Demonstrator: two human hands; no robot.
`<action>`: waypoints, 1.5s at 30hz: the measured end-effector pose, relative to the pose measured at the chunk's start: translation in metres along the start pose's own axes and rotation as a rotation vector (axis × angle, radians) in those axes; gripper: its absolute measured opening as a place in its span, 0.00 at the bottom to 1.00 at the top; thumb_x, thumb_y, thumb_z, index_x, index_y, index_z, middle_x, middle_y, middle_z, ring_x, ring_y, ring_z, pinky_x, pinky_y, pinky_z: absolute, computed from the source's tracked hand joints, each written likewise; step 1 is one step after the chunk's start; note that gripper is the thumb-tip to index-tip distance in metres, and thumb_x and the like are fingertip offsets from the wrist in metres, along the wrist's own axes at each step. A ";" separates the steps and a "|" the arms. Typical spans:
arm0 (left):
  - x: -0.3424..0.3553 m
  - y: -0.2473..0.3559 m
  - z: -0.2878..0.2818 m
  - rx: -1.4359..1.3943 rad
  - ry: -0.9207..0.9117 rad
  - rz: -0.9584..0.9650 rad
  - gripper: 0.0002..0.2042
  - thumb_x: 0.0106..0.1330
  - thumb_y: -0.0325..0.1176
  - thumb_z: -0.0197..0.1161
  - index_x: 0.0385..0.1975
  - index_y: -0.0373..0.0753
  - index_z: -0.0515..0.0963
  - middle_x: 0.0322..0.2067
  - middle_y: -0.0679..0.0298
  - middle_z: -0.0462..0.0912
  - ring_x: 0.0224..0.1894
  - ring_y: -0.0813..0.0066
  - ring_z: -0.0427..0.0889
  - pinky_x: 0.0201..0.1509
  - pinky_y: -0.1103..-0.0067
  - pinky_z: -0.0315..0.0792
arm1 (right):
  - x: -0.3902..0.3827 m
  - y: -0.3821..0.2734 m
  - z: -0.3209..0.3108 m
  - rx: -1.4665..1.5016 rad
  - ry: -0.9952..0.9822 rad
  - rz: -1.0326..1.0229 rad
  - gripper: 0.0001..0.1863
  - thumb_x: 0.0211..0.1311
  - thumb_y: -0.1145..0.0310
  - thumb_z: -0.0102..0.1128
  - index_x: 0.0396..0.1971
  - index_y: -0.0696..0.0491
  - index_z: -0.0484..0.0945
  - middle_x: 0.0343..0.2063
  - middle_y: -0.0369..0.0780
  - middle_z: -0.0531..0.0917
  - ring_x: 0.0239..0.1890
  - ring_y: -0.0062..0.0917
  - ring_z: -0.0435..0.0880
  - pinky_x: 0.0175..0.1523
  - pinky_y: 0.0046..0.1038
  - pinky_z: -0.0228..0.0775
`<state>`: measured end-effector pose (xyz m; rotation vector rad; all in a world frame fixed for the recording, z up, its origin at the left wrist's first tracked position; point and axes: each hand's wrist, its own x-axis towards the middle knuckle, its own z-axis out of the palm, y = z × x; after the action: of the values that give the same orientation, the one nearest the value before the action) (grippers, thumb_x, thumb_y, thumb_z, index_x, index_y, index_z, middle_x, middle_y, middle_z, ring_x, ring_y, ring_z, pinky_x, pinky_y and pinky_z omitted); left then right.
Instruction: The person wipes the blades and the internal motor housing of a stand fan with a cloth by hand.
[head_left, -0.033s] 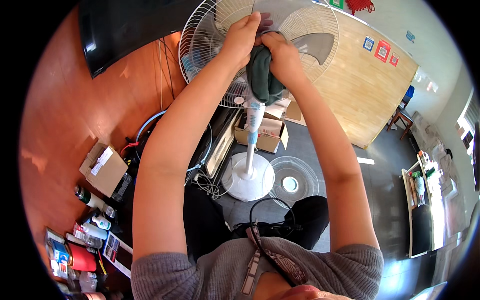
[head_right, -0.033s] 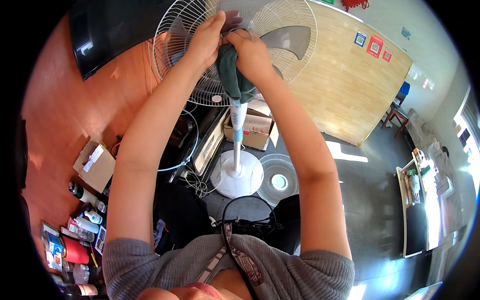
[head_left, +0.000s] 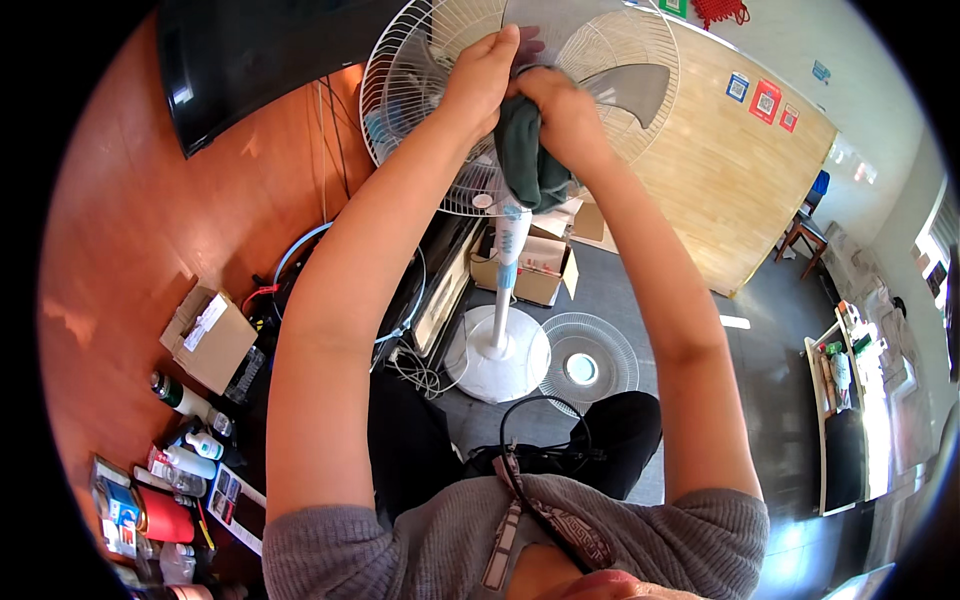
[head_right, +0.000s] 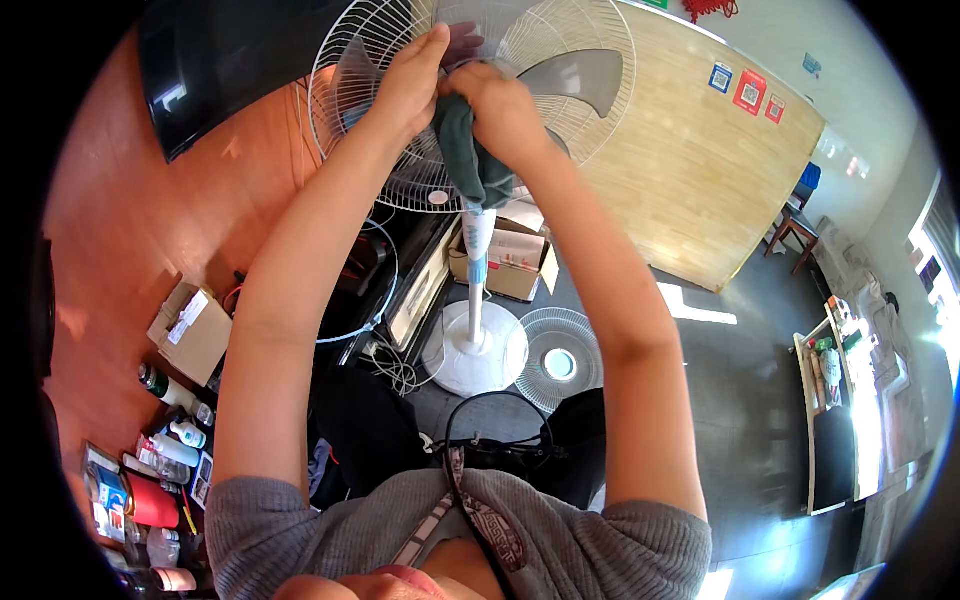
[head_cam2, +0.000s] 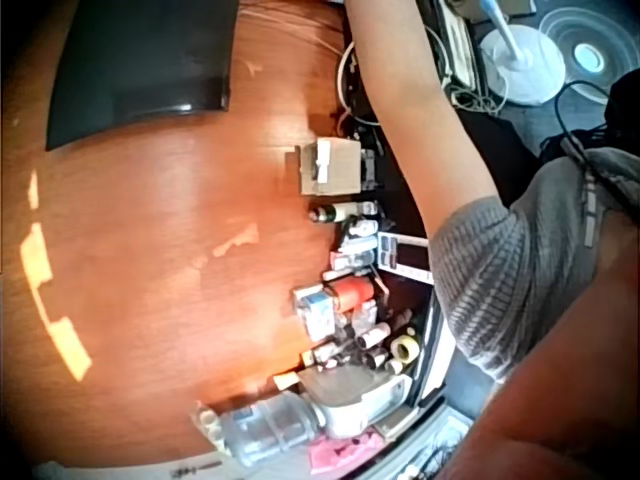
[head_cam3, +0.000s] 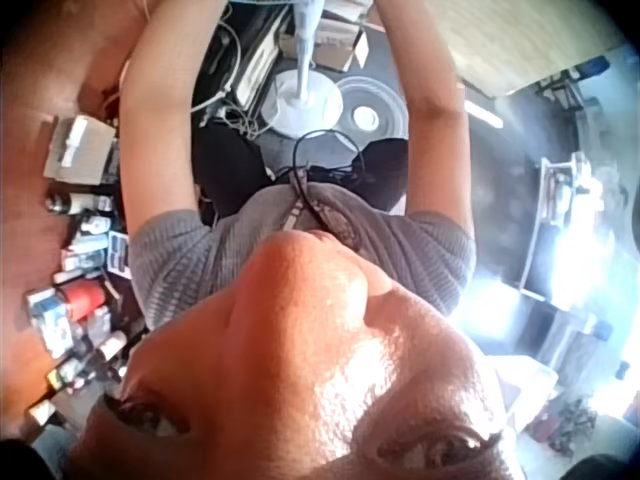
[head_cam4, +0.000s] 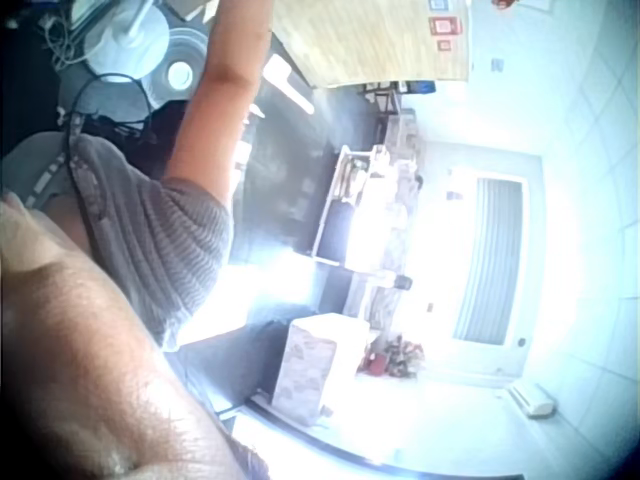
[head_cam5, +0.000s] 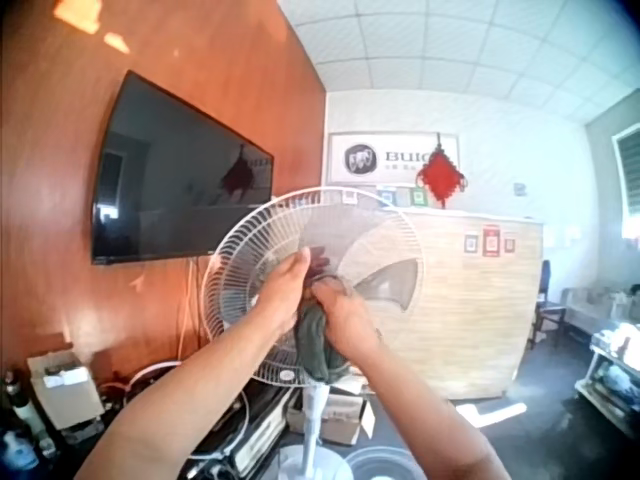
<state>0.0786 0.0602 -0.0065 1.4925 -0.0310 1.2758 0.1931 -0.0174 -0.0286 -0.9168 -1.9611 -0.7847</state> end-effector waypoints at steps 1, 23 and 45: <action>0.001 0.002 0.001 -0.015 -0.014 0.009 0.21 0.74 0.46 0.46 0.53 0.37 0.73 0.49 0.60 0.79 0.51 0.72 0.76 0.52 0.76 0.70 | -0.001 0.004 -0.003 0.038 -0.064 -0.048 0.16 0.48 0.81 0.54 0.39 0.53 0.77 0.39 0.42 0.80 0.44 0.43 0.78 0.47 0.35 0.71; -0.253 -0.148 0.019 -0.786 0.117 -0.557 0.29 0.62 0.54 0.61 0.60 0.50 0.64 0.53 0.65 0.74 0.52 0.70 0.76 0.53 0.65 0.74 | -0.156 -0.070 0.015 0.091 -0.641 0.641 0.18 0.48 0.73 0.59 0.41 0.57 0.68 0.34 0.52 0.79 0.40 0.49 0.79 0.42 0.42 0.70; -0.282 -0.098 -0.057 -0.908 0.680 -0.407 0.15 0.73 0.36 0.46 0.54 0.39 0.70 0.51 0.58 0.76 0.52 0.61 0.76 0.59 0.59 0.68 | -0.280 -0.127 0.022 1.106 -0.112 1.362 0.14 0.64 0.70 0.58 0.47 0.60 0.75 0.39 0.40 0.83 0.40 0.22 0.80 0.44 0.22 0.71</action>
<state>-0.0165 -0.0259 -0.2814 0.2399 0.1214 1.1339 0.1938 -0.1567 -0.3038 -1.1996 -1.0498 1.0249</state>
